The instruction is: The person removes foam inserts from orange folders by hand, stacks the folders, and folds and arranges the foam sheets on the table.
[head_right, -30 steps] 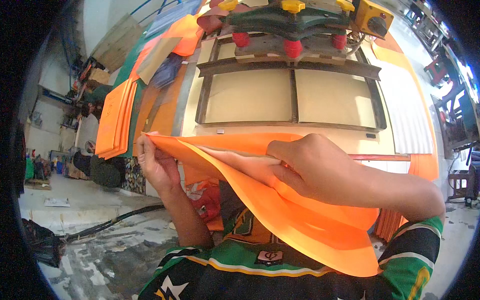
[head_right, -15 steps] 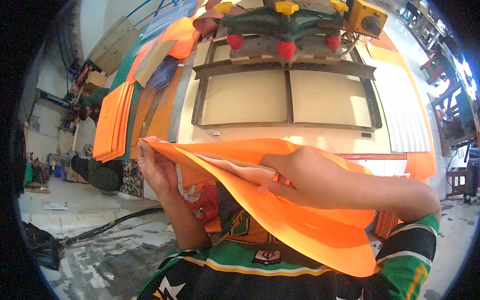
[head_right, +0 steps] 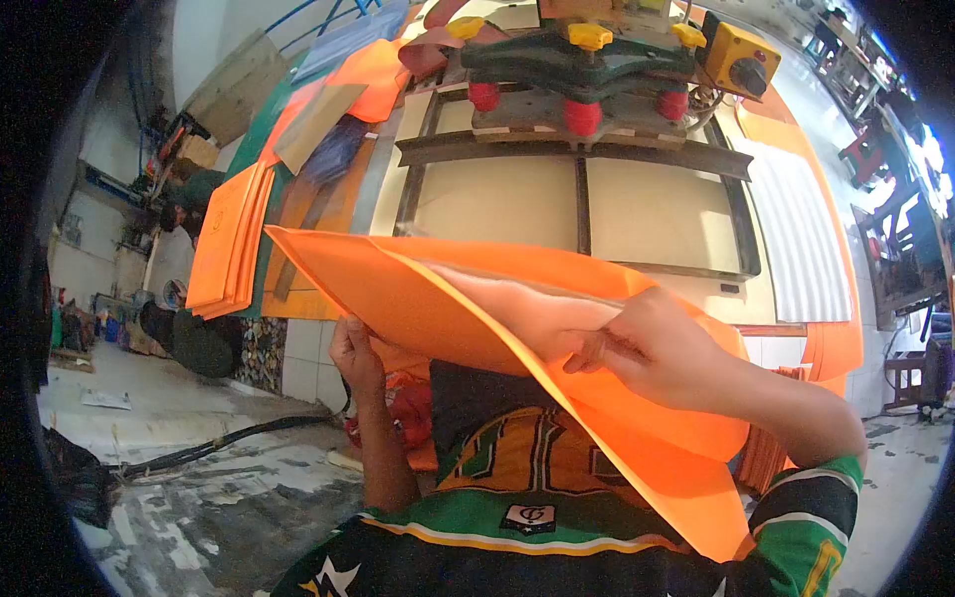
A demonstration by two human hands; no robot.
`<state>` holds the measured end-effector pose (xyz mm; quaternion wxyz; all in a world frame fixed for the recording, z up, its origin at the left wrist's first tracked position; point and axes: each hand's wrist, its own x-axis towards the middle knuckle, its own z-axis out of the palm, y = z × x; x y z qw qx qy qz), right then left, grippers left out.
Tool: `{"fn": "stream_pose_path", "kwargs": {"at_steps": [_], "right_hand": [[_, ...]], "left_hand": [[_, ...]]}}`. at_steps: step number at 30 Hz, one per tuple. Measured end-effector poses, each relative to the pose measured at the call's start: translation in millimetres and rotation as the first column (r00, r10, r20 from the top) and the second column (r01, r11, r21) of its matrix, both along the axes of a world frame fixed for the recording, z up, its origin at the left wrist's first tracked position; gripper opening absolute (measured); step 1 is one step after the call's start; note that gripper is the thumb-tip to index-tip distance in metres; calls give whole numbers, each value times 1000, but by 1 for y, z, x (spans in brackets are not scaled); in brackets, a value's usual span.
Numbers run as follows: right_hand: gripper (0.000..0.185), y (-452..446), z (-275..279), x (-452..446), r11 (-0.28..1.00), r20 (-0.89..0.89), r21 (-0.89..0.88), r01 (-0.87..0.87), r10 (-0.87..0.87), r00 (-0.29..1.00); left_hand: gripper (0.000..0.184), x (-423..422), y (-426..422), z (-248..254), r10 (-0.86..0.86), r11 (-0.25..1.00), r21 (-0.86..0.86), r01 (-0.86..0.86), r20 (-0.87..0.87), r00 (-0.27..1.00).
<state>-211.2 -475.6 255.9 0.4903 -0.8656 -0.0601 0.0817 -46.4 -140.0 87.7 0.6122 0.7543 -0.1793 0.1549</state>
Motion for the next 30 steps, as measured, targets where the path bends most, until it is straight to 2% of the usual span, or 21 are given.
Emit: {"fn": "stream_pose_path", "kwargs": {"at_steps": [1, 3, 4, 6, 8, 10, 13, 15, 16, 18, 20, 22, 24, 25, 27, 28, 29, 30], "right_hand": [[19, -2, 3, -1, 1000, 27, -2, 17, -17, 999], [21, -6, 5, -4, 1000, 19, 2, 23, -23, 1000], [22, -7, 6, -6, 1000, 8, 10, 29, -29, 1000], [22, -5, 12, -8, 1000, -3, -2, 20, -20, 1000], [22, -2, 16, -11, 1000, -16, -11, 7, -7, 1000], [22, 1, 18, -13, 1000, 42, -5, -11, 11, 999], [22, -2, 4, -17, 999, 60, 1, -34, 33, 998], [20, -3, 1, -18, 999, 80, -20, -37, 38, 996], [17, -3, 0, -19, 998, 98, -44, -42, 46, 994], [15, -3, 2, -20, 999, 89, -40, -24, 28, 996], [13, -5, 1, -24, 999, 73, -37, -8, 11, 997], [17, -8, -1, -25, 981, 100, -181, -69, 89, 991], [19, 2, -1, -23, 975, 123, -199, -96, 123, 985], [21, 6, -2, -23, 968, 143, -218, -121, 155, 978], [24, 8, -10, -24, 944, 70, -286, -164, 191, 979], [23, 10, -10, -22, 948, 50, -271, -165, 185, 981], [23, 12, -11, -21, 953, 29, -255, -167, 180, 983], [23, 14, -10, -20, 951, 23, -253, -177, 189, 982]], "left_hand": [[38, -1, 0, 3, 0, 1000, -3, 0, 1, 1000], [41, -1, 1, 14, 69, 980, 177, -88, 111, 991], [41, 3, 3, 11, 65, 981, 175, -84, 114, 991], [44, 11, 8, 4, 157, 924, 258, -281, 412, 898], [44, 13, 7, 7, 177, 926, 239, -293, 411, 894], [44, 13, 7, 9, 199, 925, 221, -309, 410, 890], [45, 17, 8, 0, 180, 924, 247, -291, 388, 904], [44, 18, 8, -7, 128, 898, 332, -288, 429, 894], [44, 15, 7, -7, 126, 898, 333, -287, 431, 894], [41, 7, 2, -1, 29, 958, 275, -83, 195, 980], [39, 3, -1, 8, 5, 968, 244, -50, 181, 983], [37, 1, -4, 19, -10, 977, 210, -27, 174, 985], [33, 0, -8, 33, 172, 983, -89, -159, 153, 973], [33, -5, -10, 48, 172, 983, -88, -160, 153, 973], [29, -23, -9, 82, 95, 983, -166, -77, 105, 990], [30, -32, -6, 90, 109, 993, -44, -106, 78, 991], [30, -41, -11, 104, 120, 992, -42, -117, 72, 990], [32, -53, -21, 119, -60, 998, 13, 60, 58, 997]]}}
